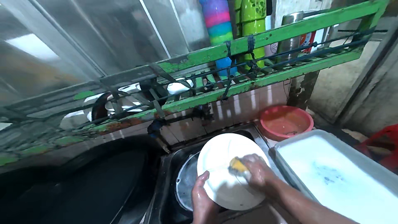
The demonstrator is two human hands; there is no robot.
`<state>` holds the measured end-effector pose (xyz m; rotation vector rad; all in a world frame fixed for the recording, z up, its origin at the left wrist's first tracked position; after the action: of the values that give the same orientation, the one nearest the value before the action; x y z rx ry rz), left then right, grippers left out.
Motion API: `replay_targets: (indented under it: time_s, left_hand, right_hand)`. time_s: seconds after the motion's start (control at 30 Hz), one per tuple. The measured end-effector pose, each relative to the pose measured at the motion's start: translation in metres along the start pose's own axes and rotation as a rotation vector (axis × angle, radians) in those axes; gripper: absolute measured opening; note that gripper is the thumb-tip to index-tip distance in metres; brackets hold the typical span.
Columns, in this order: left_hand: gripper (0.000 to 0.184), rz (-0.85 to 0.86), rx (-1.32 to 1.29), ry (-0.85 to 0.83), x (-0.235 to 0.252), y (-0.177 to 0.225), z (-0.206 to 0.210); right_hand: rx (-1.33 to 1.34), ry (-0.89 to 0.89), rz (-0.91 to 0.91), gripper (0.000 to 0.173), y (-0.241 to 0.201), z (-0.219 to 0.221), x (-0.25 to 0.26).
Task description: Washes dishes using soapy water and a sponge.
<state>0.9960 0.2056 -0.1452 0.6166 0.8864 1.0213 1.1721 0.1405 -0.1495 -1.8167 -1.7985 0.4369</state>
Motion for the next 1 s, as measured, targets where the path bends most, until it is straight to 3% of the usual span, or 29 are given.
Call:
replay_targets:
  time_s: [0.07,0.17,0.3,0.37,0.43,0.5,0.63,0.73,0.83,0.9,1.0]
  left_hand:
    - [0.041,-0.082,0.020,-0.024,-0.010,-0.010,0.007]
    - [0.050,-0.119,-0.003,-0.031,-0.010,-0.017,0.010]
    - [0.042,0.056,-0.003,-0.001,0.009,0.003,0.001]
    - [0.047,0.086,-0.067,-0.028,0.021,0.013,-0.011]
    - [0.046,0.064,-0.081,-0.011,0.021,0.015,-0.018]
    - [0.035,0.011,-0.023,0.017,0.010,0.007,-0.014]
    - [0.040,-0.137,0.046,-0.020,-0.008,-0.010,0.005]
    - [0.045,0.005,0.092,-0.018,-0.002,0.004,0.006]
    - [0.051,0.136,0.115,0.006,0.010,0.019,0.002]
    - [0.054,0.119,0.093,0.029,0.017,0.016,-0.002]
    - [0.045,0.013,-0.018,0.072,0.025,-0.004,-0.007]
  right_hand:
    - [-0.087,0.102,0.090,0.045,0.021,-0.019,0.024]
    - [-0.210,0.213,0.044,0.042,0.027,-0.025,0.033]
    - [0.011,-0.056,0.035,0.040,-0.013,0.011,0.012]
    - [-0.007,-0.127,-0.098,0.033,-0.028,0.024,-0.006]
    - [-0.078,-0.188,-0.215,0.031,-0.021,0.025,-0.011]
    - [-0.154,-0.233,-0.200,0.040,-0.005,0.012,-0.001]
    - [-0.395,0.142,-0.263,0.035,0.030,-0.025,0.022]
    - [-0.461,0.130,-0.252,0.032,0.041,-0.021,0.016]
    - [-0.255,-0.112,-0.110,0.037,0.022,0.009,-0.003]
    - [-0.039,-0.233,-0.050,0.041,-0.003,0.024,-0.019]
    - [0.175,-0.125,0.044,0.039,-0.014,0.011,-0.022]
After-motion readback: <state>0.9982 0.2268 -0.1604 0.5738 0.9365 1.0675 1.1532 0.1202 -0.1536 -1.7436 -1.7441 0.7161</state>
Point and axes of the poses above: each hand's wrist, its own x-axis towards the middle knuckle, its own z-axis out of the palm, y = z × x, the point moved 5 cm from there along x, towards the middle knuckle, and after that the axes turned 9 degrees about -z, right-handed, at the moved point
